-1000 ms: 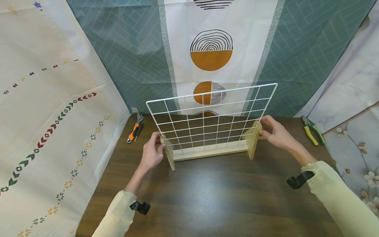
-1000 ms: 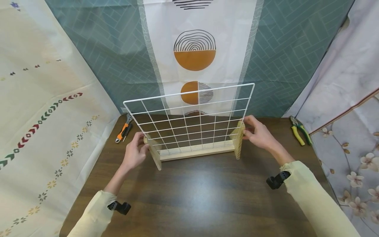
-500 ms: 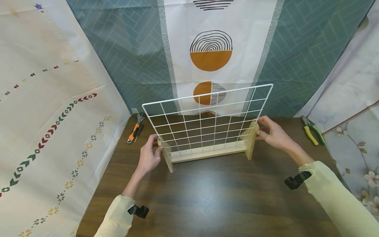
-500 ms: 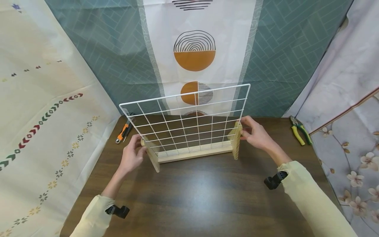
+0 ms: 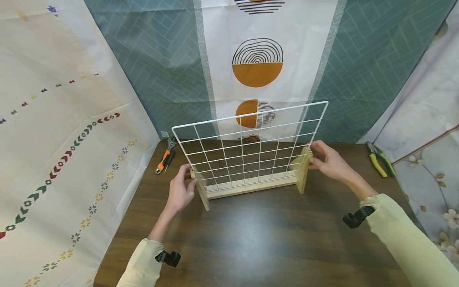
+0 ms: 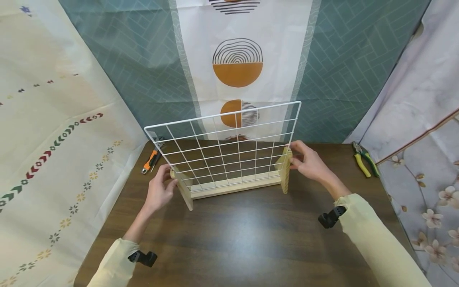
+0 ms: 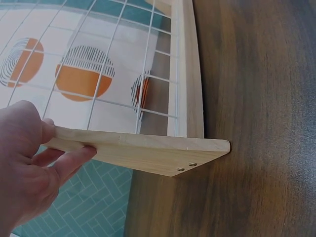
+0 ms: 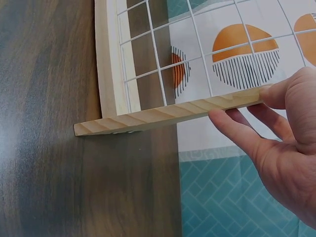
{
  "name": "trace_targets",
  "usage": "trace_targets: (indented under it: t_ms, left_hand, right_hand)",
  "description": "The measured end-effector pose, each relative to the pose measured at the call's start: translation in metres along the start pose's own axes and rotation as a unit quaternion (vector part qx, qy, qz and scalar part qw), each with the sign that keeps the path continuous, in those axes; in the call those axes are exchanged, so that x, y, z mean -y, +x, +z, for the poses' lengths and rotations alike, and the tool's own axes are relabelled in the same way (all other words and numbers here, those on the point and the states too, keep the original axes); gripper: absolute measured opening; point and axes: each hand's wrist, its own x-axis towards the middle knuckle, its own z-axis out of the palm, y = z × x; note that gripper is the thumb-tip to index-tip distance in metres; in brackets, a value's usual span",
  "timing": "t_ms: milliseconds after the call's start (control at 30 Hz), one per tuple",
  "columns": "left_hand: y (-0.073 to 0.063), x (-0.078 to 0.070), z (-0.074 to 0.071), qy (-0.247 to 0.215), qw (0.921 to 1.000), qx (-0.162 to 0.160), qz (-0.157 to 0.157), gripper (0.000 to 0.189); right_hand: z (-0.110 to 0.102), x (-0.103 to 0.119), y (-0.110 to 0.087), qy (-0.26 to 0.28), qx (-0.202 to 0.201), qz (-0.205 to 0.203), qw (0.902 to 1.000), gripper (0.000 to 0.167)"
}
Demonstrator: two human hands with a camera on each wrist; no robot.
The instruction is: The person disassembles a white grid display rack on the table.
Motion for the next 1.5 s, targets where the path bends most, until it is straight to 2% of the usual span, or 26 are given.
trace_targets:
  t_ms: [267, 400, 500, 567, 633, 700, 733, 800, 833, 867, 933, 1133, 1300, 1500]
  left_hand:
    - [-0.004, 0.001, -0.002, -0.006, 0.9999, -0.004, -0.009, 0.05]
    - [-0.005, 0.003, -0.002, -0.01, 0.9999, -0.009, -0.006, 0.051]
    - [-0.005, 0.003, -0.001, -0.009, 0.9998, -0.016, 0.0, 0.051]
    - [-0.005, 0.003, 0.0, -0.005, 0.9998, -0.018, 0.0, 0.051]
    - [-0.004, 0.002, 0.0, 0.0, 0.9999, -0.016, 0.001, 0.051]
    - [-0.004, 0.002, 0.001, 0.005, 0.9999, -0.015, 0.001, 0.051]
    - [-0.004, 0.002, 0.001, 0.007, 0.9999, -0.015, 0.0, 0.051]
    - [-0.004, 0.002, 0.001, 0.01, 0.9998, -0.018, -0.001, 0.052]
    - [-0.005, 0.002, 0.001, 0.01, 0.9997, -0.02, -0.001, 0.052]
    - [-0.005, 0.002, 0.001, 0.009, 0.9997, -0.022, -0.002, 0.052]
    - [-0.005, 0.003, 0.002, 0.009, 0.9996, -0.026, -0.002, 0.051]
    - [-0.005, 0.005, 0.002, 0.004, 0.9996, -0.026, 0.002, 0.052]
    - [-0.003, 0.005, 0.002, -0.002, 0.9997, -0.023, -0.005, 0.052]
    - [-0.004, 0.005, 0.002, -0.004, 0.9997, -0.02, -0.01, 0.052]
  right_hand:
    - [0.003, 0.001, 0.008, 0.007, -0.005, -0.01, 0.9999, 0.046]
    - [0.007, 0.002, 0.011, -0.006, -0.022, -0.007, 0.9997, 0.05]
    - [0.013, 0.004, 0.009, -0.021, -0.064, -0.01, 0.9977, 0.056]
    - [0.022, 0.007, 0.006, -0.044, -0.12, -0.024, 0.9915, 0.065]
    - [0.034, 0.014, 0.003, -0.067, -0.197, -0.062, 0.9761, 0.074]
    - [0.048, 0.023, 0.002, -0.097, -0.278, -0.13, 0.9469, 0.079]
    - [0.057, 0.028, 0.003, -0.119, -0.314, -0.166, 0.9271, 0.08]
    - [0.076, 0.037, 0.007, -0.148, -0.354, -0.231, 0.8941, 0.082]
    - [0.085, 0.042, 0.009, -0.166, -0.36, -0.254, 0.8824, 0.084]
    - [0.095, 0.045, 0.012, -0.178, -0.359, -0.27, 0.8753, 0.087]
    - [0.114, 0.05, 0.016, -0.198, -0.347, -0.279, 0.8731, 0.097]
    - [0.165, 0.049, 0.025, -0.26, -0.342, -0.243, 0.8698, 0.131]
    - [0.19, 0.049, 0.035, -0.264, -0.351, -0.215, 0.8723, 0.136]
    - [0.207, 0.05, 0.046, -0.263, -0.373, -0.163, 0.8748, 0.139]
